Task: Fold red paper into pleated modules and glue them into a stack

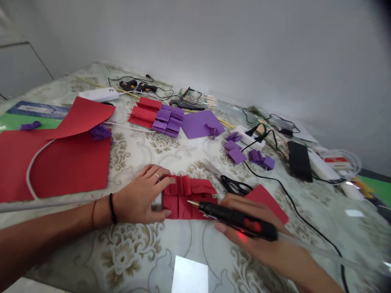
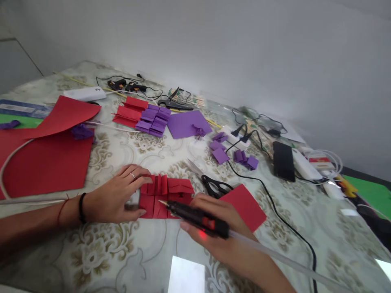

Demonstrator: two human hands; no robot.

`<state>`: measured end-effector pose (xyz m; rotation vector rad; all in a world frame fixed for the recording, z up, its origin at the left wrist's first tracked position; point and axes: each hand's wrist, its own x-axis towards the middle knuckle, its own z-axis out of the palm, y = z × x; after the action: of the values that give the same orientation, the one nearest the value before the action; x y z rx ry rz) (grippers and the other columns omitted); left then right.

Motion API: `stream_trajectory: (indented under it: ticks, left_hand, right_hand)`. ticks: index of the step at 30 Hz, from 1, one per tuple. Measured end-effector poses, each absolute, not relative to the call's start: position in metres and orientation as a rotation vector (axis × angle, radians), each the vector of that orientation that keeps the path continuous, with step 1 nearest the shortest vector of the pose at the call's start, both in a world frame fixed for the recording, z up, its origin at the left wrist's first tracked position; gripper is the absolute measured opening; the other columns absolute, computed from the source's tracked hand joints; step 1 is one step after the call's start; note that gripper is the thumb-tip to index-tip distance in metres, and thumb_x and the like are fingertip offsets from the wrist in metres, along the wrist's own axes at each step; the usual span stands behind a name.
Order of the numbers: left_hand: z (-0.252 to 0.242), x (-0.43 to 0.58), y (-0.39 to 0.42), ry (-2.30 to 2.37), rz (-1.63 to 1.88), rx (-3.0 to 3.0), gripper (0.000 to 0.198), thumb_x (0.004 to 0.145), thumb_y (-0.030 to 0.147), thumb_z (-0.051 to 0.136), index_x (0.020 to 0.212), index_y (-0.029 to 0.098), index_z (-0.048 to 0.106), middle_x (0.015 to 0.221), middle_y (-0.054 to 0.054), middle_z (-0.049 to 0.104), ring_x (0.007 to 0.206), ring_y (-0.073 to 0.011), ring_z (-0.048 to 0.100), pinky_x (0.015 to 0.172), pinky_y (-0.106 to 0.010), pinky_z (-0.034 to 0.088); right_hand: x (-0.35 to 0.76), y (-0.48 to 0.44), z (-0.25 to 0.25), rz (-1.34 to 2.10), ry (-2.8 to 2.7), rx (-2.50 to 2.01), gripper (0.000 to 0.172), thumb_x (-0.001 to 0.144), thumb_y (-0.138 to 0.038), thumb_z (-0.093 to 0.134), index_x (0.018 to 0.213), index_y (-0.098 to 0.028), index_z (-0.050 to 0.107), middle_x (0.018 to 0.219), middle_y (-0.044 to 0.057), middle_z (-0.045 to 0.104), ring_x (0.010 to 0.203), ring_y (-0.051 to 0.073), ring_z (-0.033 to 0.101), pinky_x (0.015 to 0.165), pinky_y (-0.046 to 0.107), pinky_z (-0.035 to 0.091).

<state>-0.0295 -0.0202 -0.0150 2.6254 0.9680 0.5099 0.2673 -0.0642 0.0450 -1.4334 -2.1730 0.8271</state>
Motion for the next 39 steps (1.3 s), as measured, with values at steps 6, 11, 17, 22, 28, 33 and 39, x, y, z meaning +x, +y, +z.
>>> stream_trajectory:
  ticks: [6, 11, 17, 22, 28, 33, 39]
  left_hand:
    - [-0.016, -0.029, -0.018, 0.962, 0.530, 2.626, 0.059, 0.079, 0.042, 0.073, 0.127, 0.011, 0.059, 0.129, -0.019, 0.059, 0.121, -0.0360, 0.053, 0.111, -0.056, 0.037]
    - [-0.016, -0.027, -0.018, 0.961, 0.496, 2.624, 0.057, 0.079, 0.040, 0.072, 0.126, 0.011, 0.059, 0.129, -0.020, 0.059, 0.122, -0.0374, 0.053, 0.112, -0.056, 0.037]
    - [-0.017, -0.025, -0.016, 0.960, 0.477, 2.606, 0.055, 0.078, 0.038, 0.072, 0.126, 0.013, 0.058, 0.129, -0.018, 0.058, 0.121, -0.0368, 0.052, 0.110, -0.056, 0.038]
    - [-0.017, -0.025, -0.016, 0.944, 0.476, 2.598, 0.055, 0.078, 0.038, 0.073, 0.124, 0.013, 0.058, 0.128, -0.018, 0.058, 0.119, -0.0367, 0.053, 0.108, -0.056, 0.039]
    - [-0.016, -0.026, -0.016, 0.926, 0.481, 2.622, 0.057, 0.078, 0.037, 0.072, 0.126, 0.011, 0.057, 0.130, -0.020, 0.058, 0.121, -0.0376, 0.052, 0.110, -0.057, 0.038]
    - [-0.016, -0.026, -0.016, 0.931, 0.484, 2.629, 0.058, 0.078, 0.038, 0.072, 0.127, 0.012, 0.055, 0.131, -0.019, 0.058, 0.122, -0.0373, 0.052, 0.111, -0.057, 0.038]
    - [-0.017, -0.026, -0.015, 0.933, 0.478, 2.630, 0.061, 0.076, 0.039, 0.075, 0.128, 0.014, 0.054, 0.132, -0.019, 0.057, 0.123, -0.0379, 0.052, 0.110, -0.058, 0.039]
  right_hand:
    - [0.235, -0.052, 0.020, 0.996, -2.189, -1.240, 0.020, 0.095, -0.026, 0.067, 0.076, -0.021, 0.061, 0.076, 0.002, 0.063, 0.068, 0.017, 0.062, 0.061, 0.028, 0.052]
    - [0.229, -0.049, 0.007, 1.018, -2.169, -1.172, 0.019, 0.093, -0.015, 0.063, 0.076, -0.022, 0.059, 0.073, 0.000, 0.060, 0.065, 0.016, 0.059, 0.059, 0.027, 0.048]
    - [0.223, -0.048, 0.003, 1.037, -2.166, -1.184, 0.018, 0.092, -0.010, 0.058, 0.078, -0.022, 0.060, 0.070, -0.001, 0.059, 0.063, 0.015, 0.058, 0.060, 0.027, 0.048]
    - [0.223, -0.048, 0.003, 1.049, -2.167, -1.226, 0.019, 0.089, -0.008, 0.058, 0.079, -0.023, 0.061, 0.069, -0.001, 0.059, 0.062, 0.016, 0.059, 0.058, 0.027, 0.048]
    - [0.222, -0.051, -0.002, 0.913, -2.133, -1.230, 0.025, 0.082, -0.003, 0.058, 0.071, -0.025, 0.054, 0.066, -0.001, 0.059, 0.062, 0.018, 0.062, 0.058, 0.029, 0.050]
    - [0.222, -0.051, -0.005, 0.858, -2.125, -1.231, 0.028, 0.079, -0.004, 0.060, 0.066, -0.027, 0.049, 0.060, -0.002, 0.054, 0.058, 0.019, 0.060, 0.055, 0.030, 0.051]
    - [0.221, -0.050, -0.004, 0.906, -2.134, -1.254, 0.024, 0.079, -0.004, 0.059, 0.069, -0.025, 0.055, 0.064, -0.001, 0.058, 0.062, 0.019, 0.062, 0.058, 0.031, 0.052]
